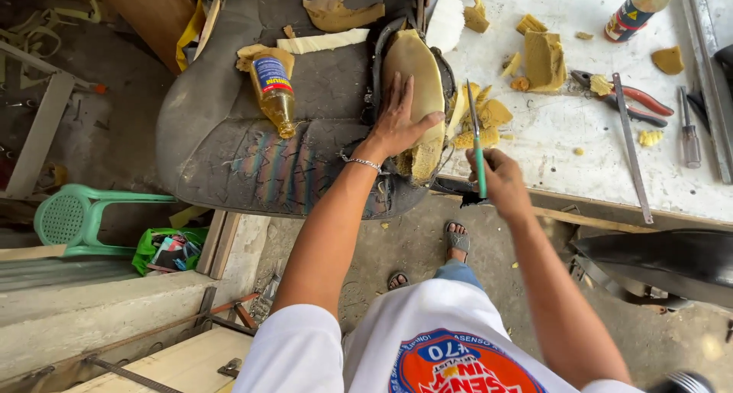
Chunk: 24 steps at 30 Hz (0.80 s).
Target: Refurbishing a chair seat by stripping old foam and gluing on new foam layers.
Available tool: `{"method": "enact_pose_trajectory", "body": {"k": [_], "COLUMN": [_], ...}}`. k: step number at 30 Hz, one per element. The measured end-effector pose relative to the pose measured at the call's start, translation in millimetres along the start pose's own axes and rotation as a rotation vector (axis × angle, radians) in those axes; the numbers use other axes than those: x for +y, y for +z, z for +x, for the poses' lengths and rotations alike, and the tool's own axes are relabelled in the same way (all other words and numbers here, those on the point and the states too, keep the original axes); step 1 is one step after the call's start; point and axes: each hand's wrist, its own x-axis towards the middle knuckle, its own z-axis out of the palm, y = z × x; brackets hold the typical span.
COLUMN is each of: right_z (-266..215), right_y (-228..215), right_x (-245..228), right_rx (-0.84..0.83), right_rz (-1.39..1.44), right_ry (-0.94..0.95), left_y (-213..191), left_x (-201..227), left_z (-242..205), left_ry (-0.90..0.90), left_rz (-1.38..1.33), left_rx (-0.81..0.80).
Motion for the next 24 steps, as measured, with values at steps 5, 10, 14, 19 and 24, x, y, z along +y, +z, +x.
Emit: {"method": "enact_pose_trajectory", "body": {"k": [5,10,14,19,24], "right_z": [72,112,83,111,102], "right_y": [-11,-49,20,55,63], "right_x": [93,99,-52,-35,-31], "right_rx": [0.212,0.252,0.069,-0.054,0.037], "right_rz": [-0.413,-0.968,-0.450,0.069,0.031], "right_ry": [0.007,-0.155,-0.454,-0.364,-0.234], "left_y": [7,41,61,59,25], "left_x": [-4,-12,-7,3,4], "left_z": [-3,-8,-9,-46,-106], "left_ry": [0.073,0.027,0.008,-0.008,0.132], "left_rz": [0.030,0.179,0.337,0.335,0.554], "left_rx": [0.080,0.239,0.399,0.271,0.116]}}
